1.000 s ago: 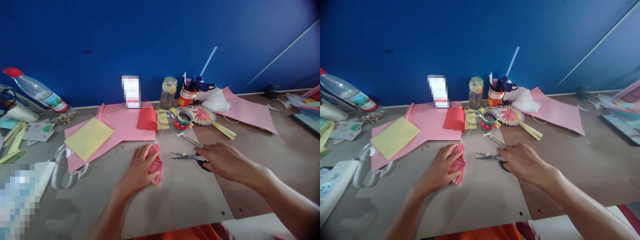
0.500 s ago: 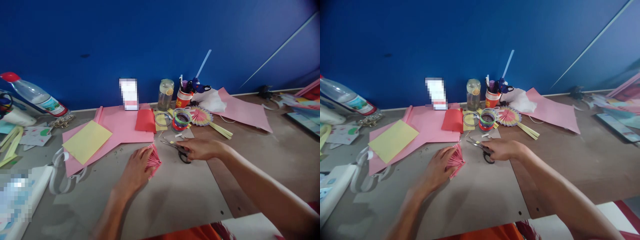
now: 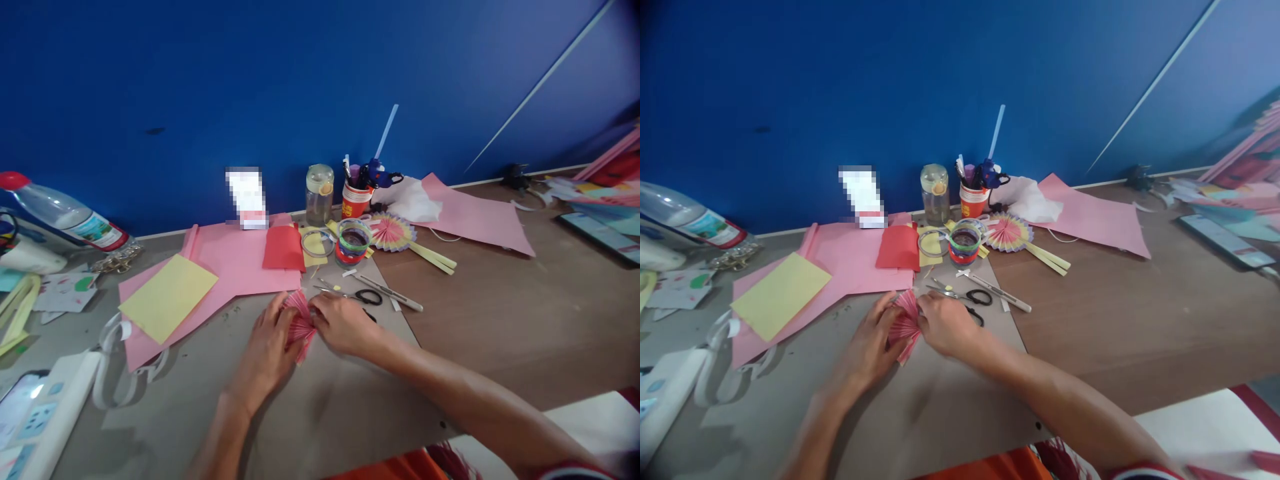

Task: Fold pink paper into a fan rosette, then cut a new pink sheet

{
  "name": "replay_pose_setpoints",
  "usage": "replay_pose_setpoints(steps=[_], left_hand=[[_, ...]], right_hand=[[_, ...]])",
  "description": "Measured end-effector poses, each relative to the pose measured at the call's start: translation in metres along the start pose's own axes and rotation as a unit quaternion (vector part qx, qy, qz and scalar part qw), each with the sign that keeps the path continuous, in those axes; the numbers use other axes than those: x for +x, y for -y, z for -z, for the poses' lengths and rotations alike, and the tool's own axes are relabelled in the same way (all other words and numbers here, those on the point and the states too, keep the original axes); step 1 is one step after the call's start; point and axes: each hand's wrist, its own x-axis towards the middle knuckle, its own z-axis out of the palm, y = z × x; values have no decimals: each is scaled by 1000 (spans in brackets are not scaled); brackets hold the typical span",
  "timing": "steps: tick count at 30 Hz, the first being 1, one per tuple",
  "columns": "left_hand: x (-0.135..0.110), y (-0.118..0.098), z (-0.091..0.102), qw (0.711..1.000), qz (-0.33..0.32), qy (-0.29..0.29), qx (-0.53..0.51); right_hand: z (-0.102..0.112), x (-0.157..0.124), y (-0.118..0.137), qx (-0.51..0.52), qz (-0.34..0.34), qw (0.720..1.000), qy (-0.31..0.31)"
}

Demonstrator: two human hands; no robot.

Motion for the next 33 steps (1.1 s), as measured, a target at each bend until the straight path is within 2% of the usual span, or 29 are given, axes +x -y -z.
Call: replay_pose_setpoints(steps=[5,17,22,28,33], left_hand=[[-1,0,1,1000,-7,-7,20],[5,0,0,998,-22,-56,22],[5,4,-2,999,-9,-43,17],[7,3,4,1000,3,-27,15],[8,8,11,993,37,-108,19]], right_hand=[[-3,0,2,-17,-9,1000,11],[-19,1,-7,11,-21,998,-55],[-22,1,-10,41,-5,995,-85],[-27,4,-14,67,7,992,-105],[-24,4,-13,84,2,992,-96]])
